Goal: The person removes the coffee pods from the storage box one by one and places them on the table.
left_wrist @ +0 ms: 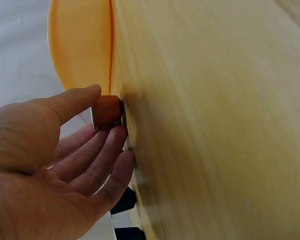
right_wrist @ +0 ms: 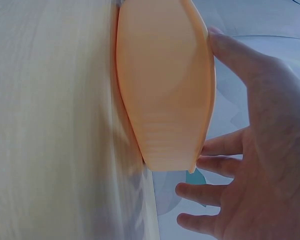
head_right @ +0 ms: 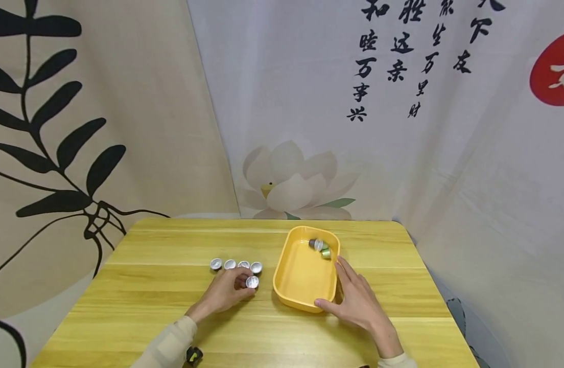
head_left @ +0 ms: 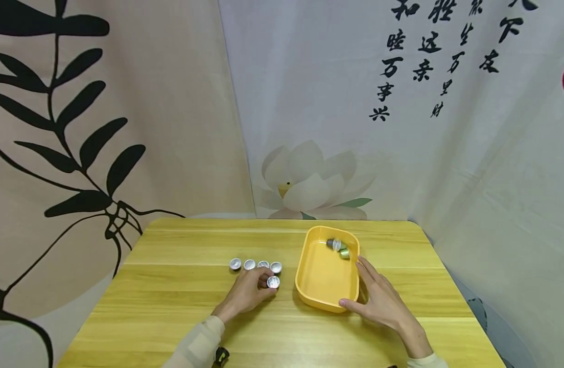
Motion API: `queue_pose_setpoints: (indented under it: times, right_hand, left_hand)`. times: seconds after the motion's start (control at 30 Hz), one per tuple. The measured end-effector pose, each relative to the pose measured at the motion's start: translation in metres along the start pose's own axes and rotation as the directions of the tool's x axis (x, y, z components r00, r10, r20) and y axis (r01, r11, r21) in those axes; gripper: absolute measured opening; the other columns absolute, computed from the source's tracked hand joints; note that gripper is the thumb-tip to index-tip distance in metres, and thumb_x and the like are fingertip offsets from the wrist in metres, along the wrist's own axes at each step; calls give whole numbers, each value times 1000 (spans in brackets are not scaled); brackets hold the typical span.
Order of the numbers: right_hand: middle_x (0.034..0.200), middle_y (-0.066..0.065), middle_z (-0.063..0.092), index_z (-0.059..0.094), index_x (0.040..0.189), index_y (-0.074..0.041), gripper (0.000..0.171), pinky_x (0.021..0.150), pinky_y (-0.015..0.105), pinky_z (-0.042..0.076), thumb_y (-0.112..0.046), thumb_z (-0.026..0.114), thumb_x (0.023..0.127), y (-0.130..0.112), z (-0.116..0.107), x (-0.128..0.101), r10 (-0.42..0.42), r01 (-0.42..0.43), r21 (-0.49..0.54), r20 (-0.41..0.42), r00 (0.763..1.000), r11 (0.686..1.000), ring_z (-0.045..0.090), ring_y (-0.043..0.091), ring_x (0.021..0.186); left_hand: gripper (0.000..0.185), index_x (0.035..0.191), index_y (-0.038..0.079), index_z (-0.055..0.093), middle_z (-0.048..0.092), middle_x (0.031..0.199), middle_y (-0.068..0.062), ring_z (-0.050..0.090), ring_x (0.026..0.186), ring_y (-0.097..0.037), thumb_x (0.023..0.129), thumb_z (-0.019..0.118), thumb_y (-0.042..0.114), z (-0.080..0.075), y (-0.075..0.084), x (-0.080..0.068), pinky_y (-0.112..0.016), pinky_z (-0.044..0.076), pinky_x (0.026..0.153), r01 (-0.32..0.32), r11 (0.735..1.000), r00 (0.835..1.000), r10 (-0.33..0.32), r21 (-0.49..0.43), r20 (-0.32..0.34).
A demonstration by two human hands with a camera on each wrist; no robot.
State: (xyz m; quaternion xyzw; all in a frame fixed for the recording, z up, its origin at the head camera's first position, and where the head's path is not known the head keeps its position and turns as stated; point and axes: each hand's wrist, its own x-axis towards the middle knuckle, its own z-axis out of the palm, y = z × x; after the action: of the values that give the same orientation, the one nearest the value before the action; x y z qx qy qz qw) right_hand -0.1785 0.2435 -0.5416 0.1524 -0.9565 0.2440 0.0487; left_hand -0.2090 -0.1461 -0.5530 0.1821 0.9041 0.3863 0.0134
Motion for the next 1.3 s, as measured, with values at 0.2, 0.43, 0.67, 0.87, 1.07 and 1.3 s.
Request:
queue_pose_setpoints:
  times: [0.2, 0.43, 0.67, 0.87, 1.07, 1.3]
  right_hand:
    - [184, 23, 33, 35, 175, 1, 121, 122, 80, 45, -73, 82, 92, 0, -2, -1, 6, -6, 0, 3, 1000, 1000, 48, 57, 159]
    - [185, 22, 32, 34, 175, 0, 121, 121, 80, 46, -74, 81, 93, 0, -2, 0, 10, -10, 6, 11, 1000, 1000, 48, 58, 158]
    - [185, 21, 32, 34, 176, -1, 122, 122, 79, 46, -75, 81, 92, 0, -2, 0, 20, -20, 4, 14, 1000, 1000, 48, 57, 159]
    - [186, 20, 31, 34, 176, -1, 122, 122, 80, 45, -75, 81, 92, -1, -2, 0, 29, -29, 4, 19, 999, 1000, 48, 58, 159]
    - [185, 21, 32, 34, 175, 1, 122, 122, 80, 45, -74, 82, 92, 1, -2, 0, 19, -19, 12, 10, 1000, 1000, 47, 58, 159]
    - [185, 22, 32, 36, 174, 1, 121, 122, 81, 44, -75, 81, 92, 2, 0, 0, 15, -16, 18, 10, 1000, 1000, 47, 56, 160]
  left_hand:
    - [36, 123, 5, 79, 85, 111, -11, 82, 99, -25, 94, 93, 19, -4, 2, -3, -43, 70, 91, 36, 999, 999, -36, 23, -6]
    - [41, 127, 1, 79, 84, 120, -20, 84, 102, -33, 97, 92, 25, -25, 10, -6, -51, 70, 94, 54, 998, 998, -53, 32, -31]
    - [43, 136, 4, 77, 84, 126, -18, 81, 116, -36, 101, 88, 25, -35, 20, 9, -55, 67, 103, 15, 998, 996, -9, 68, -93]
    - [51, 147, 5, 72, 77, 146, -15, 73, 139, -37, 103, 87, 26, -34, 31, 27, -55, 61, 117, -88, 991, 993, 95, 99, -72]
    - [56, 154, 5, 65, 69, 157, -16, 66, 148, -37, 105, 83, 25, -23, 38, 51, -53, 58, 122, -282, 952, 959, 279, 121, 41]
    - [58, 154, 5, 65, 68, 158, -17, 67, 147, -35, 106, 83, 30, -11, 54, 79, -50, 58, 123, -388, 901, 921, 376, 195, 98]
